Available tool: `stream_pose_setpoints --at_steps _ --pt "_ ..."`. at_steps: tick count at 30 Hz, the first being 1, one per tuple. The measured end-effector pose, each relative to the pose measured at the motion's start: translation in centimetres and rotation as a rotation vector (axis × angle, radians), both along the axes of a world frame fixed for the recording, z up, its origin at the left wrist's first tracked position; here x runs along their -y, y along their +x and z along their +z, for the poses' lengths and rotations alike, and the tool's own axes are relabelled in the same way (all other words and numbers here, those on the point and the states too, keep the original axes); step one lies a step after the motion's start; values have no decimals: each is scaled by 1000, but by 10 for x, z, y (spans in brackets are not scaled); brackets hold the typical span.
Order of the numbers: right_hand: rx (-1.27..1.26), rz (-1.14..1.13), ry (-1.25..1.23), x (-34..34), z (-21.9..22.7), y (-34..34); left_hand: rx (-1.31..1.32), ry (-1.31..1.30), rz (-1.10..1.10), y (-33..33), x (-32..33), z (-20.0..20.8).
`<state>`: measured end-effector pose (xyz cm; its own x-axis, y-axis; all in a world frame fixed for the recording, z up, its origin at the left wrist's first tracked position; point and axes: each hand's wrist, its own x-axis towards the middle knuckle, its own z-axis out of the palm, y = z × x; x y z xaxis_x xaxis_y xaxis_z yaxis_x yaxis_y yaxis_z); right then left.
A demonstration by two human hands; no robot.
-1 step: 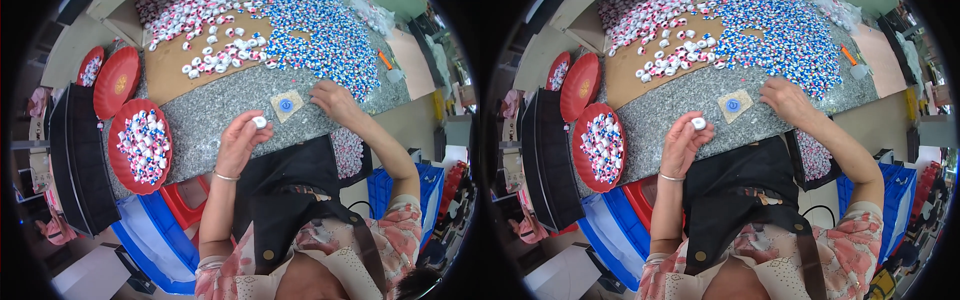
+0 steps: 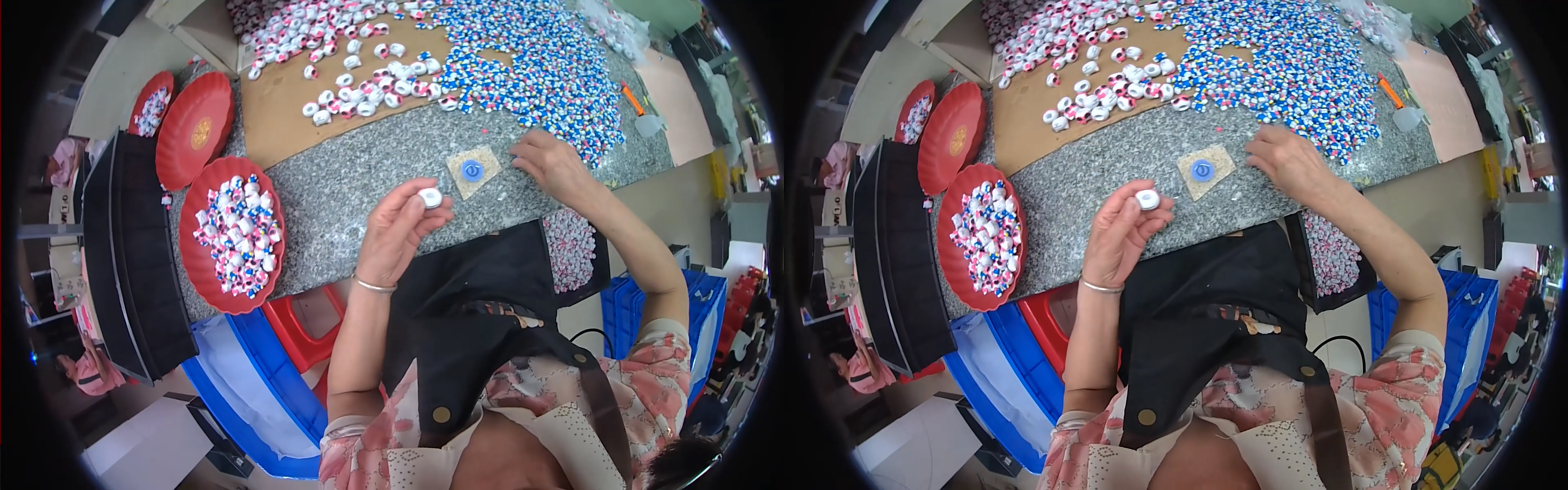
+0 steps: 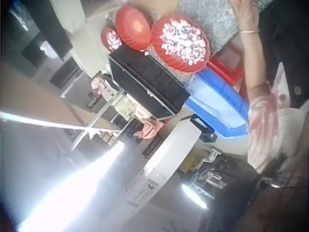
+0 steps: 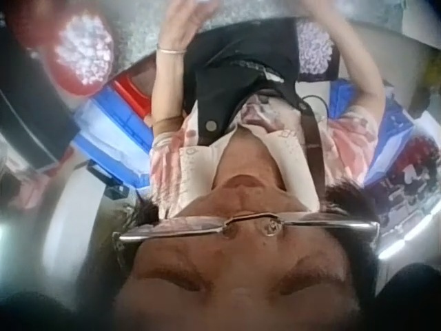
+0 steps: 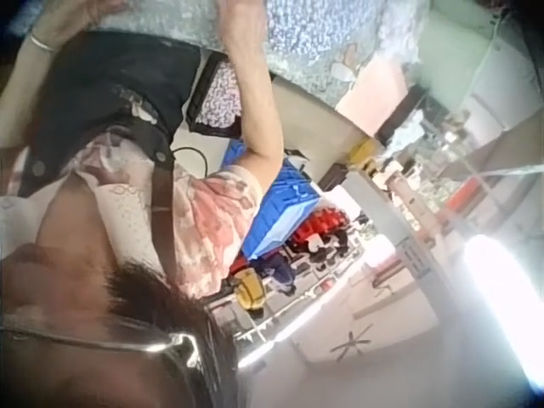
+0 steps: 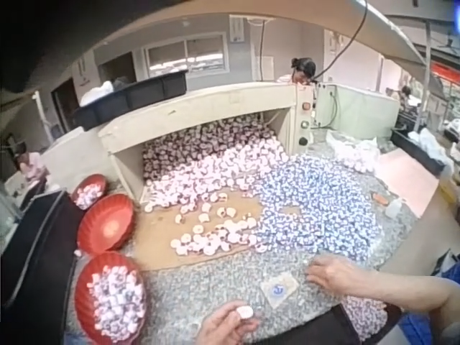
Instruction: Assembling small blue and white plastic toy components at a factory workbench.
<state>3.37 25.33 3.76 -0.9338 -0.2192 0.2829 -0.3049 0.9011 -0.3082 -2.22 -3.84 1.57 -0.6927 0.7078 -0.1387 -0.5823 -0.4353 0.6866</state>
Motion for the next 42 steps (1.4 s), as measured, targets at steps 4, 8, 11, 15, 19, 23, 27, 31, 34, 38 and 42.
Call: stream_pose_setpoints --at_steps 4,8,11,15,19,23,27,31,34,38,42 --pt "87 -51 -2 0 -1 5 84 76 -44 4 -2 -5" --pt "123 -4 95 3 3 14 107 235 -109 1 4 -11" --pt "176 -6 130 3 5 13 134 50 -22 3 8 -5" --pt "264 27 54 1 13 14 23 75 23 2 12 -11" --pt "257 40 68 -1 17 13 -15 -16 -17 3 9 2" --pt "292 -5 111 6 21 8 33 -57 -4 10 3 10" --pt "202 -10 156 16 9 -3 -111 -9 29 9 3 -5" --pt "175 -33 181 12 4 -11 -161 -115 40 9 6 -6" --pt "175 -15 150 4 4 -11 -146 -142 86 9 7 -5" --pt "194 2 148 10 13 -10 -154 -217 96 7 9 -11" --pt "150 93 -23 39 32 -14 -259 -323 121 8 2 -7"
